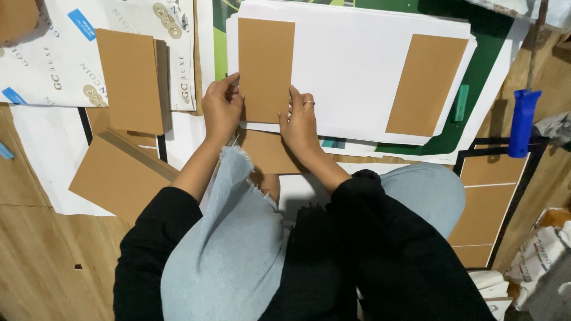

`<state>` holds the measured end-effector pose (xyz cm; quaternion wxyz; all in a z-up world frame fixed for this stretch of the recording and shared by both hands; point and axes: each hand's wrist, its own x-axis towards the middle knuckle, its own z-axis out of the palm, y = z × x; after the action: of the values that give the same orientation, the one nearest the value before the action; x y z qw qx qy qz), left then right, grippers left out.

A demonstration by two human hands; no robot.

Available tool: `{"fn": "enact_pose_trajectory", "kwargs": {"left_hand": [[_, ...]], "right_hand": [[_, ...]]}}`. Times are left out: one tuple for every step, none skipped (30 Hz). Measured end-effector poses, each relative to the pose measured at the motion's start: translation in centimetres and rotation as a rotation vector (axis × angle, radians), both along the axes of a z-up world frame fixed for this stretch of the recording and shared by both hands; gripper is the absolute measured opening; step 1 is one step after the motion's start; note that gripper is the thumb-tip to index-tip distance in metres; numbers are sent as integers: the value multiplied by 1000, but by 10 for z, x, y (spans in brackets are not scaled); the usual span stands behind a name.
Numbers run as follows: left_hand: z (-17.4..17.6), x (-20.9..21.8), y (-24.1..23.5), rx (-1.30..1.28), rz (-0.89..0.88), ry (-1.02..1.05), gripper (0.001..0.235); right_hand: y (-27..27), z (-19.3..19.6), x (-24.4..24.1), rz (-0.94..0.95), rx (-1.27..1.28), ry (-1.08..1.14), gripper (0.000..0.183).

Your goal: Assembling a folder by applying glue with a roller, positioning cardboard panels, and folding the paper edges.

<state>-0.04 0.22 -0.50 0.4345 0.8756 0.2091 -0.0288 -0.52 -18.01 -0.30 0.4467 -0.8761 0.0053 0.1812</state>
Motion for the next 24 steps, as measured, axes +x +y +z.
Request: {"fn": "enact_pose_trajectory", "kwargs": {"left_hand": [[-1, 0, 0, 10, -4, 1, 40], [-1, 0, 0, 19, -7, 4, 40], [-1, -1, -1, 18, -8, 6, 40], [0, -1, 0, 19, -7, 6, 40], [1, -1, 0, 19, -5, 5, 40], [0, 0, 0, 20, -5, 3, 40], [-2, 0, 1, 10, 1, 8, 40], [-4, -1, 1, -1, 8, 16, 40], [-4, -2, 1, -1, 8, 16, 40], [-4, -1, 1, 15, -5, 11, 40], [-4, -1, 0, 32, -18, 6, 40], [-1, 0, 0, 31, -17, 7, 40], [1, 0, -1, 32, -19, 15, 41], [4, 1, -2, 32, -19, 23, 41], [5, 1, -2, 31, -18, 24, 41], [6, 1, -3, 21, -12, 29, 41], [7, 2, -3, 10, -6, 35, 40], [8, 1, -3, 11, -6, 34, 40], [8, 1, -3, 12, -10, 32, 40], [7, 1, -3, 13, -16, 30, 40], [7, 1, -3, 13, -16, 30, 40], [7, 1, -3, 29, -27, 28, 40], [7, 1, -3, 45, -39, 27, 40], [6, 1, -2, 45, -38, 28, 40]], "right_hand": [[0, 1, 0, 9, -8, -2, 55], [0, 3, 0, 17, -16, -2, 55], [0, 1, -2, 16, -17, 0, 55], [0, 0, -2, 16, -13, -10, 56], [1, -1, -2, 16, -9, -21, 56], [1, -1, -2, 17, -8, -23, 56], [1, -1, -1, 17, -6, -17, 57], [0, -1, -1, 18, -4, -10, 57], [1, -1, -2, 19, -4, -10, 57], [1, -1, -2, 19, -8, -14, 57], [1, -2, -2, 19, -13, -19, 57], [2, -1, -2, 19, -14, -18, 57], [2, 0, -2, 21, -14, -26, 57], [2, 0, -2, 22, -14, -34, 57], [2, 1, -1, 23, -15, -33, 57], [2, 2, -1, 21, -15, -30, 57], [2, 3, 0, 19, -16, -27, 57], [3, 1, 0, 20, -15, -27, 57], [3, 0, -1, 15, -10, -28, 57], [3, -2, -1, 9, -6, -28, 58], [3, -1, 0, 9, -7, -29, 58], [3, -1, 0, 15, -15, -27, 57], [3, 0, 1, 21, -24, -25, 56], [4, 1, 1, 21, -25, -24, 56]]}}
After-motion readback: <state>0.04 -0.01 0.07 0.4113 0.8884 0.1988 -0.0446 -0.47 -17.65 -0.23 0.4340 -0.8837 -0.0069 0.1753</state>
